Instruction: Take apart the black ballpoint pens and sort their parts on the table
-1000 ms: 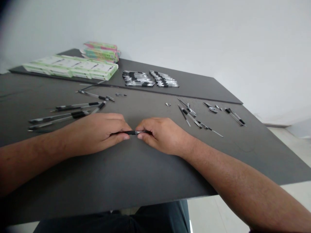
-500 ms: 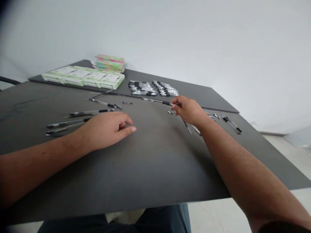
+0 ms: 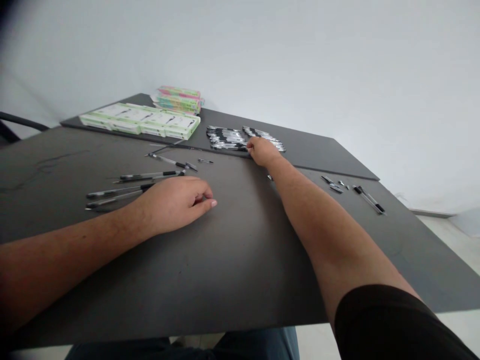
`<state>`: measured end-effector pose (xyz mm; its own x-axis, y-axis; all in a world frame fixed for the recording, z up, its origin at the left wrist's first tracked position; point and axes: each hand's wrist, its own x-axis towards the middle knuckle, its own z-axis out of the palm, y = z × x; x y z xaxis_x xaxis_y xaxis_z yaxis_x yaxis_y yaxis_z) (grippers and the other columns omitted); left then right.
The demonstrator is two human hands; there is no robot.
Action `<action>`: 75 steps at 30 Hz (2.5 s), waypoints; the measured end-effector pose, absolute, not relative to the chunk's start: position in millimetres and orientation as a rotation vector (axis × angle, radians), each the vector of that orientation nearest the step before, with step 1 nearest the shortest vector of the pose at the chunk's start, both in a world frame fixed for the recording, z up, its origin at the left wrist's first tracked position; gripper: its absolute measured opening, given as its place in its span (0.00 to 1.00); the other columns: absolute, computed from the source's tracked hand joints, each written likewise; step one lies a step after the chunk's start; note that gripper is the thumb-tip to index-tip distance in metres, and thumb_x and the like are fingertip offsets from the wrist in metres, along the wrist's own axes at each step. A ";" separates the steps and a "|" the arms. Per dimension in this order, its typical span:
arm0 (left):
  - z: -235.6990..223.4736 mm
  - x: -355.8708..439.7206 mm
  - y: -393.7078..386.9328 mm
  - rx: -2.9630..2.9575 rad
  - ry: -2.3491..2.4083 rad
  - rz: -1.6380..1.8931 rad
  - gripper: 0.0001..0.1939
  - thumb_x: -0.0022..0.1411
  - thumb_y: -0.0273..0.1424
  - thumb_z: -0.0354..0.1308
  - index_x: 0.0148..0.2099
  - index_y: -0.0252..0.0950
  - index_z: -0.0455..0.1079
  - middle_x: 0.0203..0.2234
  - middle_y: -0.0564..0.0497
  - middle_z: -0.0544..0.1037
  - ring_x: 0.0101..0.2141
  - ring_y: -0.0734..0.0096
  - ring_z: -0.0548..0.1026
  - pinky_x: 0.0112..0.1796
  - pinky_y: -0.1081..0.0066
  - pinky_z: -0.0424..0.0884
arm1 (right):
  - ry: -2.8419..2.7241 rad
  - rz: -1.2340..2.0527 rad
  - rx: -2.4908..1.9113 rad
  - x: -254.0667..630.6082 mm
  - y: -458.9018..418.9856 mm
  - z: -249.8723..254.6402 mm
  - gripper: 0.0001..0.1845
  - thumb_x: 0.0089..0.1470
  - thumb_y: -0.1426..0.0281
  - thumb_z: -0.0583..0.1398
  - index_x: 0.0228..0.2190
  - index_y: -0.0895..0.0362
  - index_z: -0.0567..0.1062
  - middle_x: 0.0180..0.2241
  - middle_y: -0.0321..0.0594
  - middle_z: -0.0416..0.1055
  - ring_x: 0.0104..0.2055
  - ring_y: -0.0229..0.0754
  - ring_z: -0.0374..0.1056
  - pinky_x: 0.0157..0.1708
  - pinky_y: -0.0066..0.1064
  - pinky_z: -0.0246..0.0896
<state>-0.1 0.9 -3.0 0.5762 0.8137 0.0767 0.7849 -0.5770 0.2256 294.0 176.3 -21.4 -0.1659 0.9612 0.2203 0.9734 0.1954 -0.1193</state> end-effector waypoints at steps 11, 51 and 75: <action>-0.2 1.4 -0.2 2.608 1.331 0.220 0.12 0.79 0.38 0.62 0.46 0.38 0.84 0.41 0.45 0.88 0.44 0.52 0.85 0.45 0.57 0.73 | -2.213 -0.181 -1.834 277.7 179.8 -26.1 0.15 0.72 0.67 0.66 0.53 0.58 0.89 0.61 0.57 0.81 0.61 0.57 0.79 0.68 0.44 0.72; -11.3 -4.8 10.6 2.675 1.244 0.280 0.21 0.73 0.46 0.53 0.44 0.41 0.83 0.39 0.43 0.88 0.41 0.51 0.85 0.43 0.58 0.72 | -2.139 -0.184 -2.360 401.0 16.9 32.7 0.16 0.71 0.65 0.62 0.49 0.54 0.90 0.44 0.47 0.89 0.46 0.52 0.84 0.44 0.37 0.71; -8.7 -7.5 14.4 2.671 1.269 0.210 0.23 0.70 0.50 0.52 0.44 0.43 0.84 0.37 0.44 0.89 0.38 0.51 0.85 0.40 0.58 0.73 | -2.280 -0.155 -2.390 395.2 29.3 17.8 0.16 0.62 0.69 0.65 0.46 0.54 0.92 0.47 0.55 0.90 0.51 0.62 0.85 0.47 0.41 0.71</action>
